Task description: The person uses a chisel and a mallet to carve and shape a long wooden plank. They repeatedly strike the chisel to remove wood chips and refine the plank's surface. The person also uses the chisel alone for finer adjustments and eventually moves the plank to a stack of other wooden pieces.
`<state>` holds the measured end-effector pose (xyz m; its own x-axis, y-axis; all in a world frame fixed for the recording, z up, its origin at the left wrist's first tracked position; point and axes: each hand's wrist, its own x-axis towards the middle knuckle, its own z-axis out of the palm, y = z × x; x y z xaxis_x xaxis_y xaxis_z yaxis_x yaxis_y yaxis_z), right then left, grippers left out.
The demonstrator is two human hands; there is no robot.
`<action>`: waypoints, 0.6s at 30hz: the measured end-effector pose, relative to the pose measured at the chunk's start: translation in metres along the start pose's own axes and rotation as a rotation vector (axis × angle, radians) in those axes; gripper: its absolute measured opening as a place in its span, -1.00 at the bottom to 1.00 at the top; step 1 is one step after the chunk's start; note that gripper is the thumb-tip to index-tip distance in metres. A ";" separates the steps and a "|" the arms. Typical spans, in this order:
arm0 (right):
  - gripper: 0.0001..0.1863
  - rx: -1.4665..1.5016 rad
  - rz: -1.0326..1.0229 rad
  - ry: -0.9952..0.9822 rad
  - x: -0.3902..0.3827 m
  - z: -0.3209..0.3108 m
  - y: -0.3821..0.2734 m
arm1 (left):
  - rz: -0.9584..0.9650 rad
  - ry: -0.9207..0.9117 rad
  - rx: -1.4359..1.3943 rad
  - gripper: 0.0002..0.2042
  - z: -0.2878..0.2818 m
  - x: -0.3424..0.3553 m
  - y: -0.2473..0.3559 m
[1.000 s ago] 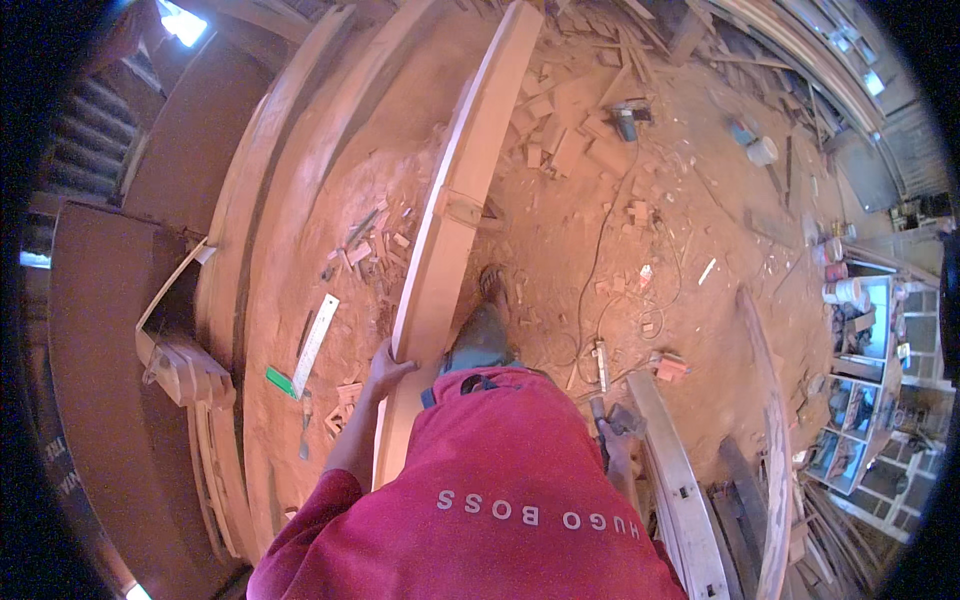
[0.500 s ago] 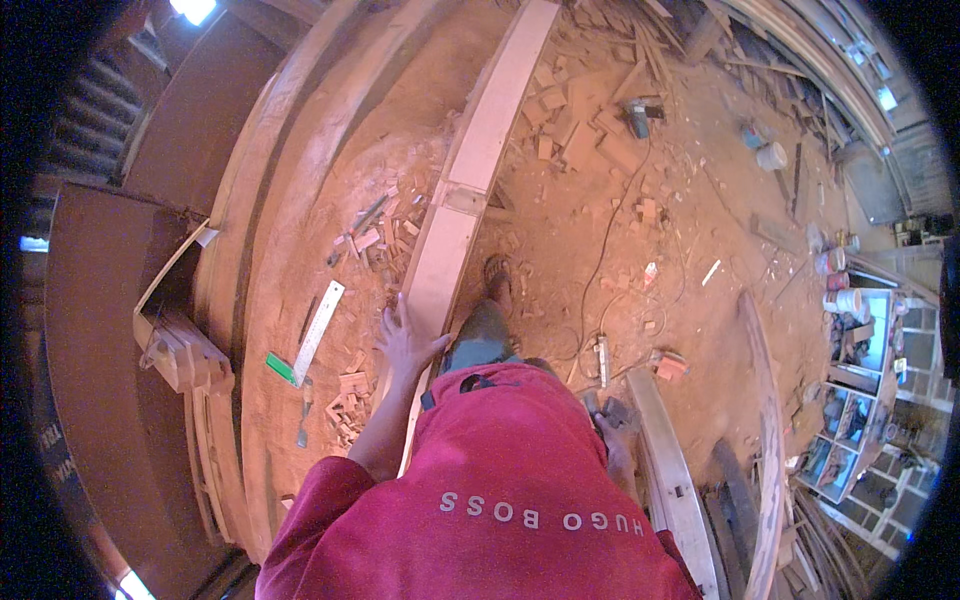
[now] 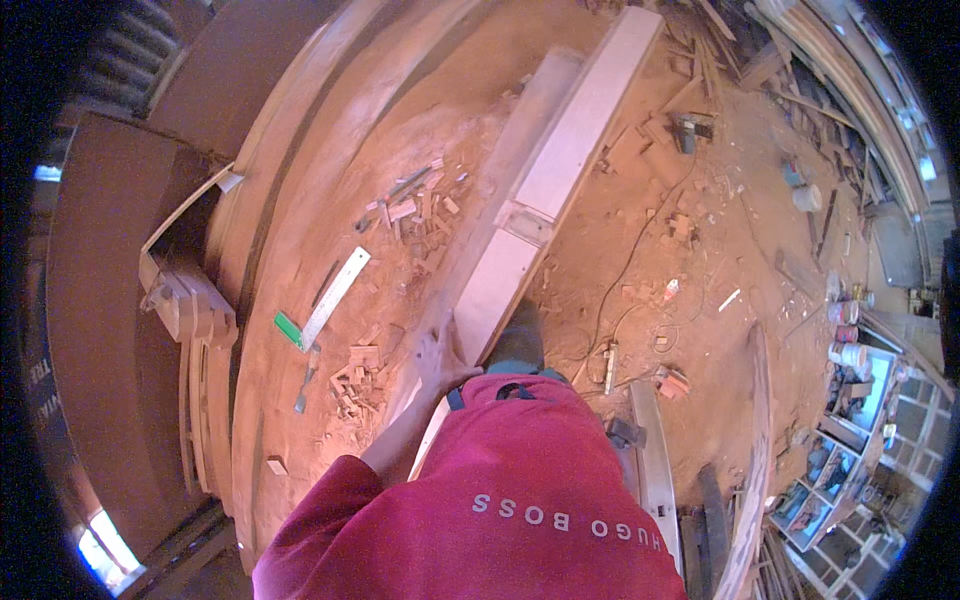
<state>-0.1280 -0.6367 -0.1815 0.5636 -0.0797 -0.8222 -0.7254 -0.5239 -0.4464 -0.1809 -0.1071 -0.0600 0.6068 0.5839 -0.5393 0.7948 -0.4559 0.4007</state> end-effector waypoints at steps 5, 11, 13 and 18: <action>-0.50 -0.180 -0.045 0.064 -0.005 -0.021 -0.007 | 0.170 -0.039 -0.066 0.31 0.017 0.009 -0.028; -0.58 -0.123 0.071 0.102 -0.053 -0.008 -0.090 | 0.277 -0.076 -0.160 0.30 0.022 0.033 -0.064; -0.57 -0.078 0.131 0.092 -0.058 -0.007 -0.094 | 0.320 -0.107 -0.060 0.29 0.018 0.047 -0.080; -0.57 0.098 0.051 0.001 -0.036 -0.004 -0.058 | 0.165 -0.444 -0.541 0.17 -0.033 0.061 -0.116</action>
<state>-0.1045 -0.6071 -0.1248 0.5250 -0.1052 -0.8445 -0.7886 -0.4334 -0.4363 -0.2360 0.0035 -0.1147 0.7487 0.1554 -0.6445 0.6576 -0.0506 0.7517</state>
